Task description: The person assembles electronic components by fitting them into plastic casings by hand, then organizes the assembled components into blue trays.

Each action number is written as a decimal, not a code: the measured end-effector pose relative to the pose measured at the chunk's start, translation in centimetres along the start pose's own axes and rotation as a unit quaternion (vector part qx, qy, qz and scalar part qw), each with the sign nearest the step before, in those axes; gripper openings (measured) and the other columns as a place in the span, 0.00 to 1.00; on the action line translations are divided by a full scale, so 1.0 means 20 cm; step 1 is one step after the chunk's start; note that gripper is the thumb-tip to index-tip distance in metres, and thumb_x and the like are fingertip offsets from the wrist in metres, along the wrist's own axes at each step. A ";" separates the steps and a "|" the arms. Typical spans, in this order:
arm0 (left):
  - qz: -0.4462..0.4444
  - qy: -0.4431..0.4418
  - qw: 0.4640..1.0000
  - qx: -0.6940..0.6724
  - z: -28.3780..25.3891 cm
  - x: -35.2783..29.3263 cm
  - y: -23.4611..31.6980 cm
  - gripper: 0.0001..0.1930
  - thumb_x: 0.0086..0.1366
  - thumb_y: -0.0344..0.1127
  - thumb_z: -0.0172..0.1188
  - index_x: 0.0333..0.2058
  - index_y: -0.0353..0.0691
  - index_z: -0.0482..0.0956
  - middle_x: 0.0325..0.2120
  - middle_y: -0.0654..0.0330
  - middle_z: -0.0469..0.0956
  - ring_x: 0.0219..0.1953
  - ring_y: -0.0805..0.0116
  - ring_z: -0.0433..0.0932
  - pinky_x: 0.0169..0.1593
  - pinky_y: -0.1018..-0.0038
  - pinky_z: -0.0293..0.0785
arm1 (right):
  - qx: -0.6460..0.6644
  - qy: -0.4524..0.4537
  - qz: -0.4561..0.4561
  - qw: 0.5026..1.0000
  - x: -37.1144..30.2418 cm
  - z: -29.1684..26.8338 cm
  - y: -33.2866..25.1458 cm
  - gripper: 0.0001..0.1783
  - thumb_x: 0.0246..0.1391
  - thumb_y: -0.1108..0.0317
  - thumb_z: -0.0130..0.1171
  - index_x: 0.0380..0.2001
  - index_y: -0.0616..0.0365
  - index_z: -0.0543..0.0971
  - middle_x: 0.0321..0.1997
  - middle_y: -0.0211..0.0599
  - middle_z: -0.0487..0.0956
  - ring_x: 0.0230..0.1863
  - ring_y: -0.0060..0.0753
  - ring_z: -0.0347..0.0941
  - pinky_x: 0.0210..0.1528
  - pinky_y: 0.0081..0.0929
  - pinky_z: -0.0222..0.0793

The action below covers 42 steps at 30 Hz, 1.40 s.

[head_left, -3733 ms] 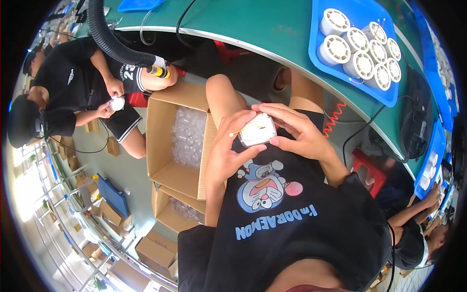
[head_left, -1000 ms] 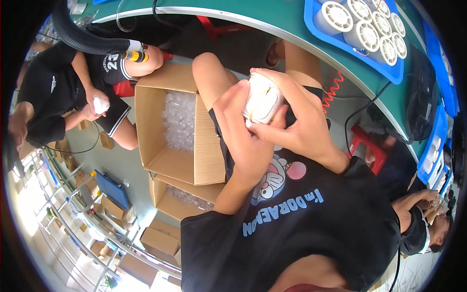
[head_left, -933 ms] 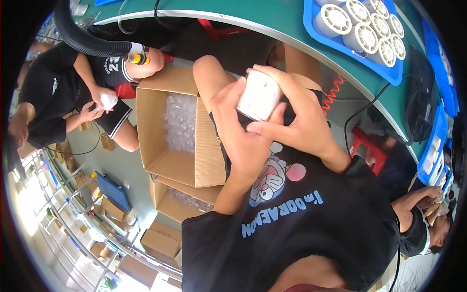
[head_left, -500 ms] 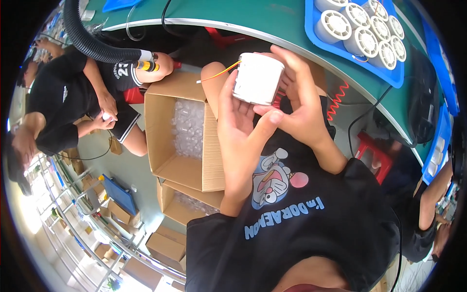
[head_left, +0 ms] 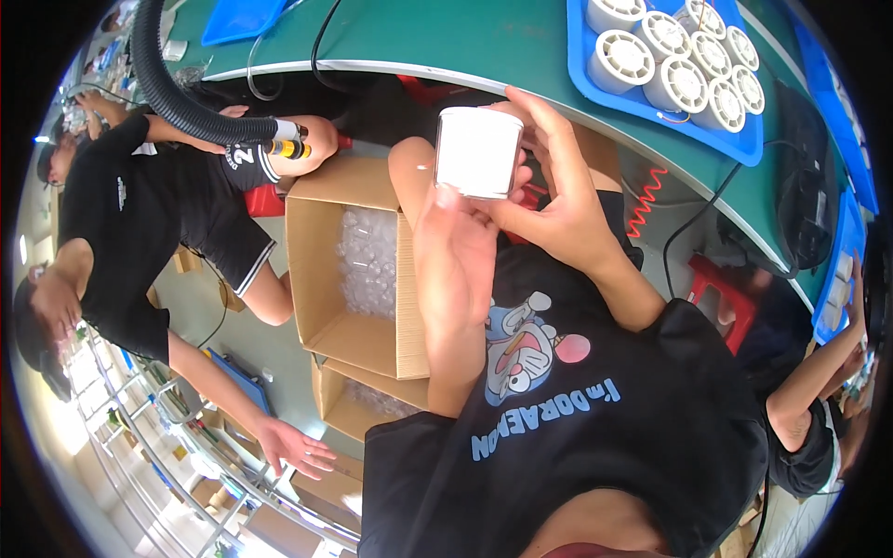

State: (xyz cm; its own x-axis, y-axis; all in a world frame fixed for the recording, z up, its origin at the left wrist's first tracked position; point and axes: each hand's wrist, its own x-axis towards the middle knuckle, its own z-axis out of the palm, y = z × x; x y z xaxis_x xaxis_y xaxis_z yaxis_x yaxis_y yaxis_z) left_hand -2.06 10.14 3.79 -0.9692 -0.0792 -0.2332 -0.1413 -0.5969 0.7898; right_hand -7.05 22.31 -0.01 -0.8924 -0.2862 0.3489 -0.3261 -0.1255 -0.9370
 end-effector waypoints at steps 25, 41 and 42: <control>-0.269 -0.158 0.947 -0.077 0.12 0.22 -0.19 0.21 0.74 0.50 0.42 0.44 0.37 0.74 0.37 0.57 0.77 0.36 0.69 0.74 0.43 0.71 0.69 | -0.339 0.024 -0.184 0.922 0.37 -0.35 -0.38 0.36 0.35 0.69 0.74 0.52 0.63 0.73 0.49 0.45 0.77 0.44 0.44 0.76 0.48 0.32 0.72; -0.293 0.150 0.944 0.014 -0.97 0.24 -0.59 0.17 0.72 0.44 0.48 0.48 0.37 0.74 0.39 0.56 0.80 0.36 0.67 0.79 0.43 0.74 0.76 | -0.846 0.149 0.054 0.510 1.83 -1.74 0.50 0.37 0.42 0.46 0.70 0.49 0.59 0.70 0.50 0.50 0.72 0.50 0.51 0.72 0.44 0.43 0.78; -0.292 0.144 0.944 -0.051 -1.00 0.23 -0.57 0.16 0.72 0.43 0.47 0.47 0.37 0.73 0.39 0.54 0.81 0.37 0.65 0.79 0.44 0.72 0.76 | -0.862 0.154 0.067 0.479 1.82 -1.72 0.54 0.37 0.43 0.43 0.69 0.48 0.58 0.70 0.49 0.49 0.73 0.47 0.47 0.73 0.43 0.41 0.79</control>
State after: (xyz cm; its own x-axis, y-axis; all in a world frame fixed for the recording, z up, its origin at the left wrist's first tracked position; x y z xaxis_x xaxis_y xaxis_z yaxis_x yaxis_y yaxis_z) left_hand -0.83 0.68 -17.57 -0.6352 0.0825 -0.7679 -0.6005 -0.6780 0.4239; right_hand -53.71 43.18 1.82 -0.8579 0.0053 0.5137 0.2047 0.9207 0.3324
